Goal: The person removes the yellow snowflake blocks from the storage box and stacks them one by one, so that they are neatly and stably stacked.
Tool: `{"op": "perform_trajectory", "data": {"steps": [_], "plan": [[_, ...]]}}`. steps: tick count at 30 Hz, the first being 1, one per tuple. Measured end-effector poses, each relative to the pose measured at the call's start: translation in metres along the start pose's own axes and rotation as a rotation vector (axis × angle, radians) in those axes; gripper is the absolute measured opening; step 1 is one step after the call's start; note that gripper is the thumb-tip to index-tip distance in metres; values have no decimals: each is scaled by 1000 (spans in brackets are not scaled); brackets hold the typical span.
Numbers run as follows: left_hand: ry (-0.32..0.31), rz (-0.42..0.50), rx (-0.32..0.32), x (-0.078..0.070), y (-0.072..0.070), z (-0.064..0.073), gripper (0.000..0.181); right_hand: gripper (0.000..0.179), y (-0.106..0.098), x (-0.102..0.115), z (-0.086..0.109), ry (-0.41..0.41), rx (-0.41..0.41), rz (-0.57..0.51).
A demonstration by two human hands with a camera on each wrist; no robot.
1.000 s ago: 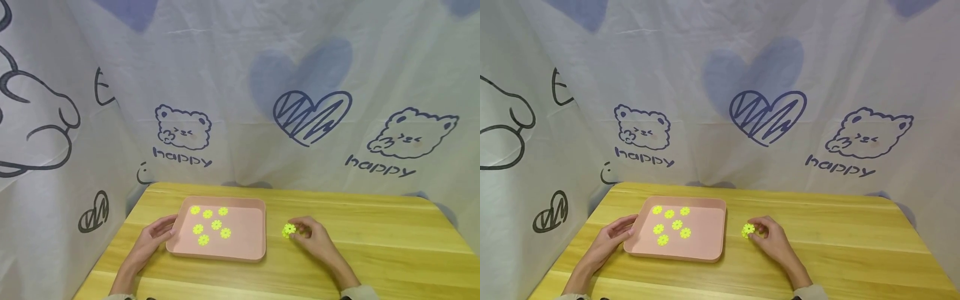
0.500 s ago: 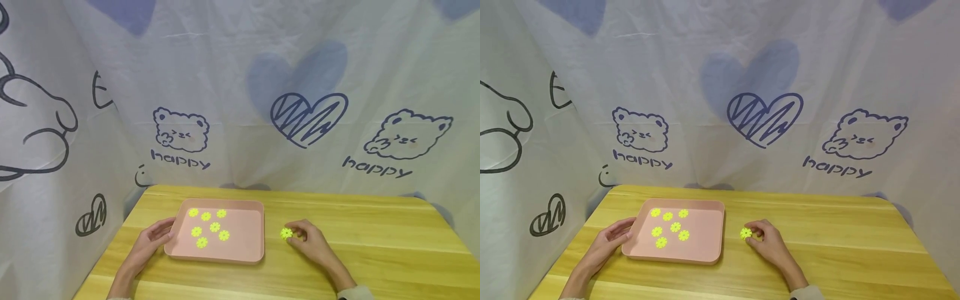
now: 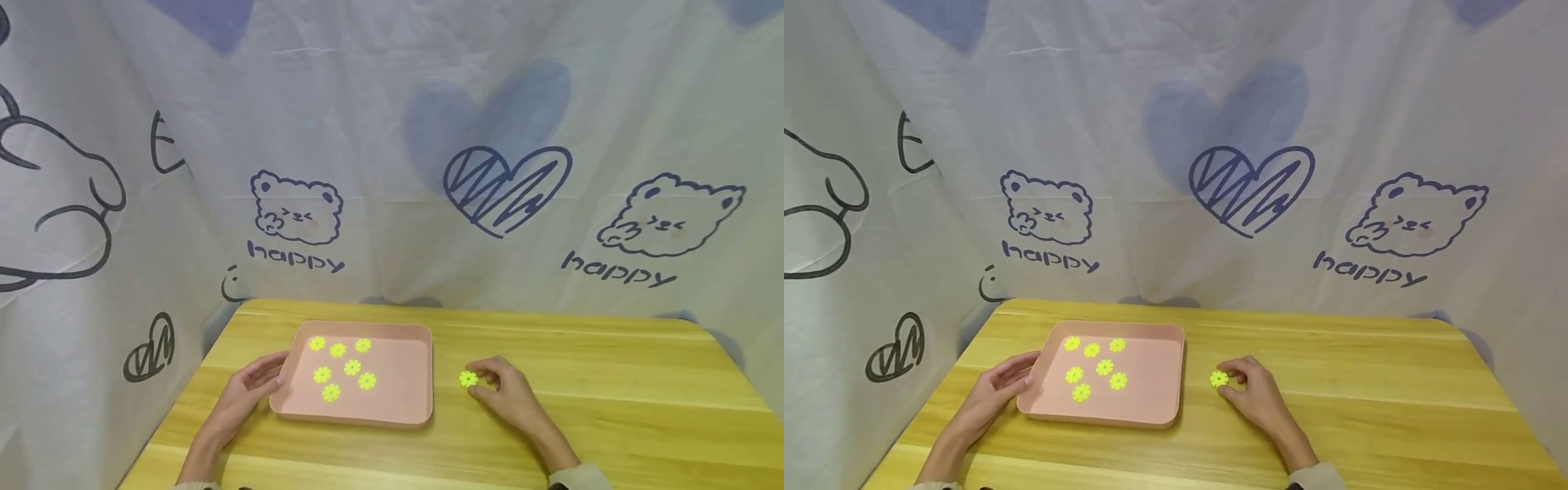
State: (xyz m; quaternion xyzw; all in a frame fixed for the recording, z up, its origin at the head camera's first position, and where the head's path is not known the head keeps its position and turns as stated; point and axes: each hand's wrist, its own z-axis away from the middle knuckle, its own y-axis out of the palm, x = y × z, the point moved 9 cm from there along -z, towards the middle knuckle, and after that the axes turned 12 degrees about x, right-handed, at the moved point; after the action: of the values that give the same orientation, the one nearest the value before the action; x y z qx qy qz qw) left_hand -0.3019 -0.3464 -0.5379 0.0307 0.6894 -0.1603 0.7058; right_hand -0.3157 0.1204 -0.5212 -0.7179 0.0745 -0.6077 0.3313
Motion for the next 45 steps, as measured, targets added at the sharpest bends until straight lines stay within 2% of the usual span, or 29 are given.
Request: {"op": "perform_trajectory", "data": {"steps": [13, 24, 32, 38, 41, 45], "plan": [[18, 1, 17, -7, 4, 2, 56, 32, 0, 1, 0, 22, 3, 8], [-2, 5, 8, -2, 2, 2, 57, 32, 0, 1, 1, 33, 5, 0], [17, 1, 7, -5, 3, 2, 56, 31, 0, 0, 1, 37, -1, 12], [-7, -5, -8, -2, 1, 1, 58, 32, -1, 0, 1, 35, 3, 10], [-16, -5, -10, -1, 1, 1, 58, 34, -2, -3, 1, 25, 11, -17], [-15, -8, -5, -1, 0, 2, 59, 36, -3, -9, 1, 23, 25, -104]]}}
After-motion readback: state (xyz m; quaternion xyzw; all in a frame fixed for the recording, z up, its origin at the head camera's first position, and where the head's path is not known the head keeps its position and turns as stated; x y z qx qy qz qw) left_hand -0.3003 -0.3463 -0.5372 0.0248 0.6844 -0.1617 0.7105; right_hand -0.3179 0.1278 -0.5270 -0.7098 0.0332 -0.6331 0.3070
